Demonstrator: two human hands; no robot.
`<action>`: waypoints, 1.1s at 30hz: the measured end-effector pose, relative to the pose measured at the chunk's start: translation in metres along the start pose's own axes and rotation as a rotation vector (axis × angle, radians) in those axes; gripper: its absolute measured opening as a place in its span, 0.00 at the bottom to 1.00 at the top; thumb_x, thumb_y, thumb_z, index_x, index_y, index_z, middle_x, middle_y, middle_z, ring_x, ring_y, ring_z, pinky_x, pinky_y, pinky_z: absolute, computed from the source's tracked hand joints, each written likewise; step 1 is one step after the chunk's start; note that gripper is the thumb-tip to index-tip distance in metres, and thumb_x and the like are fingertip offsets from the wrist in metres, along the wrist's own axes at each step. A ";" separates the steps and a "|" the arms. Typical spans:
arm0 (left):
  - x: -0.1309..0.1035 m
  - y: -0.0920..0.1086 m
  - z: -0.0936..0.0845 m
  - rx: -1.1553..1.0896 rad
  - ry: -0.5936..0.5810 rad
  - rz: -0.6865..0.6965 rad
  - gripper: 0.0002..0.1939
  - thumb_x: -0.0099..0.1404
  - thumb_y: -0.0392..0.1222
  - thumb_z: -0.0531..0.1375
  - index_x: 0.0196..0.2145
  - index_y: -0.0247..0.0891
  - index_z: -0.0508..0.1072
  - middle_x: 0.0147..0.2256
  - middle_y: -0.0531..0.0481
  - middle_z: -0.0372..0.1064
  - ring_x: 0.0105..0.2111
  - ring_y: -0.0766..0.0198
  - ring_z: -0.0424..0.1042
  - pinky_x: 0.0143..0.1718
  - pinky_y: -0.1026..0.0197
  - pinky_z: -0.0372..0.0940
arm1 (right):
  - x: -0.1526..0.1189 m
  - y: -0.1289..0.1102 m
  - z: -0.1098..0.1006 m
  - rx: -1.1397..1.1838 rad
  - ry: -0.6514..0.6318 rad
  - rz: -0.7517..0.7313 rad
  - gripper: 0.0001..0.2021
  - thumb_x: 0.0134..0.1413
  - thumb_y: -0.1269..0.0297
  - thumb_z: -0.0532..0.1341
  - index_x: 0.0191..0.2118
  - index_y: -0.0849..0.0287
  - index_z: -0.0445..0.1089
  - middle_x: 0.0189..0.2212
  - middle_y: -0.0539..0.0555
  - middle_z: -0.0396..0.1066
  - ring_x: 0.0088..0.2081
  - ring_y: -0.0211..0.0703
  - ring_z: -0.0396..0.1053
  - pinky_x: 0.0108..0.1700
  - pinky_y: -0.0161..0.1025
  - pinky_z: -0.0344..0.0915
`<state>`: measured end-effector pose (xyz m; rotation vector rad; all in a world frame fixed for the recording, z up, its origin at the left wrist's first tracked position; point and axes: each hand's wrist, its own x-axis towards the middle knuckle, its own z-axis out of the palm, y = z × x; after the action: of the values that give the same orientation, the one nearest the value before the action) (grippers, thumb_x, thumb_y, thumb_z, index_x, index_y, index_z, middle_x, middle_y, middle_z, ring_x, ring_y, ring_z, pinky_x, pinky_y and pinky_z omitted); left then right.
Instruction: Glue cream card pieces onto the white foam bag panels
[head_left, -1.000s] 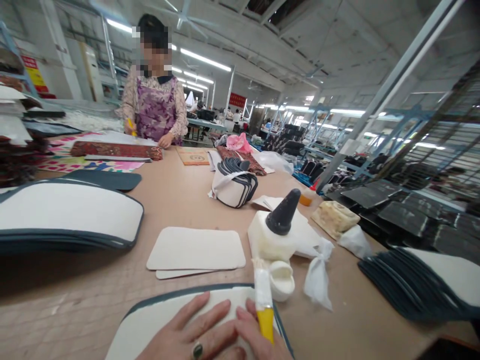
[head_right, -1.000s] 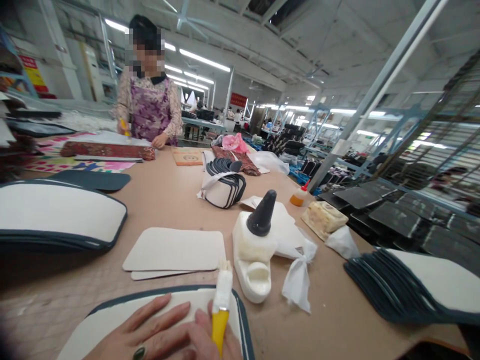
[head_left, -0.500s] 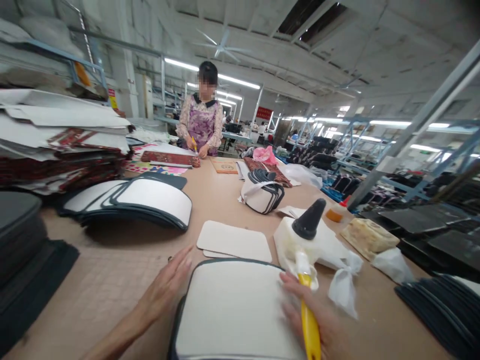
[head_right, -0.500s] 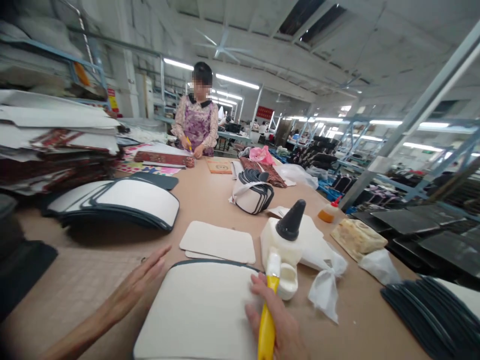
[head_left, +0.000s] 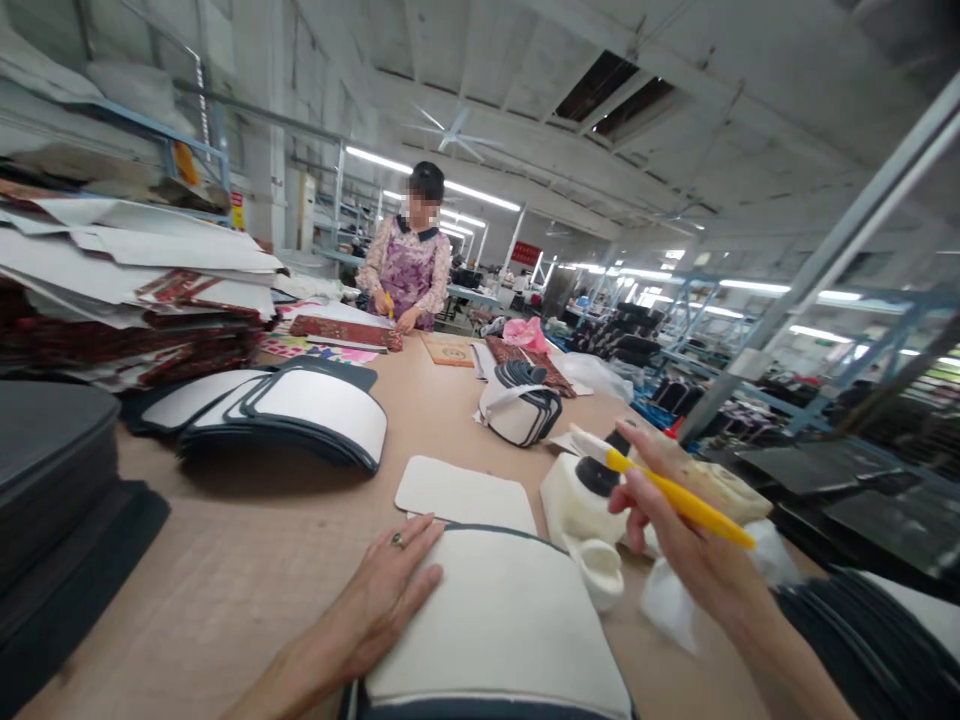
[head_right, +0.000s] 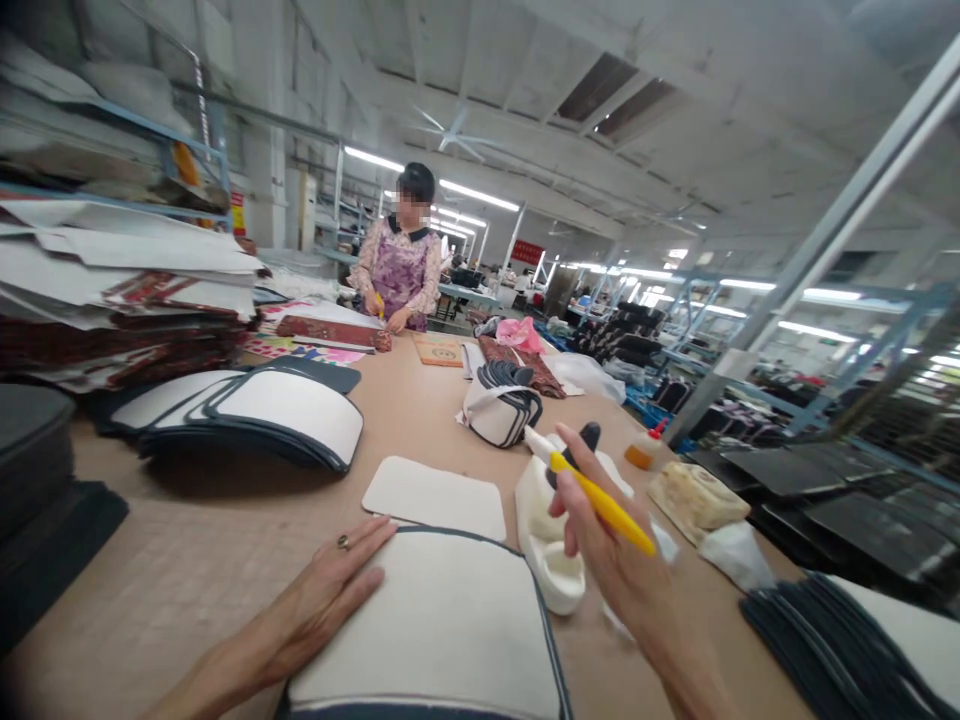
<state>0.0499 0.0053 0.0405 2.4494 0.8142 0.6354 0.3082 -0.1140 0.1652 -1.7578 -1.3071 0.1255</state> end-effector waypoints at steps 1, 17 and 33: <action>0.003 -0.003 0.001 -0.029 0.007 -0.020 0.22 0.67 0.46 0.48 0.56 0.38 0.62 0.57 0.45 0.59 0.56 0.55 0.59 0.56 0.50 0.55 | 0.006 0.005 -0.013 0.011 0.059 0.011 0.25 0.56 0.51 0.51 0.57 0.55 0.59 0.21 0.47 0.64 0.18 0.35 0.60 0.22 0.33 0.60; 0.027 -0.013 0.006 -0.100 -0.028 -0.173 0.25 0.65 0.52 0.46 0.55 0.40 0.64 0.54 0.50 0.63 0.54 0.55 0.62 0.56 0.51 0.53 | 0.006 0.145 -0.010 -0.097 0.244 0.348 0.23 0.41 0.41 0.58 0.17 0.58 0.64 0.10 0.49 0.62 0.15 0.39 0.60 0.19 0.36 0.54; 0.027 -0.019 0.015 -0.070 -0.009 -0.168 0.27 0.65 0.53 0.42 0.55 0.38 0.64 0.54 0.49 0.63 0.55 0.57 0.61 0.57 0.51 0.51 | -0.031 0.164 0.002 0.012 0.208 0.349 0.20 0.42 0.45 0.60 0.27 0.61 0.71 0.16 0.48 0.64 0.20 0.38 0.60 0.23 0.35 0.57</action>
<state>0.0699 0.0312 0.0254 2.2910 0.9654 0.5799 0.4104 -0.1416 0.0357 -1.9195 -0.8428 0.1413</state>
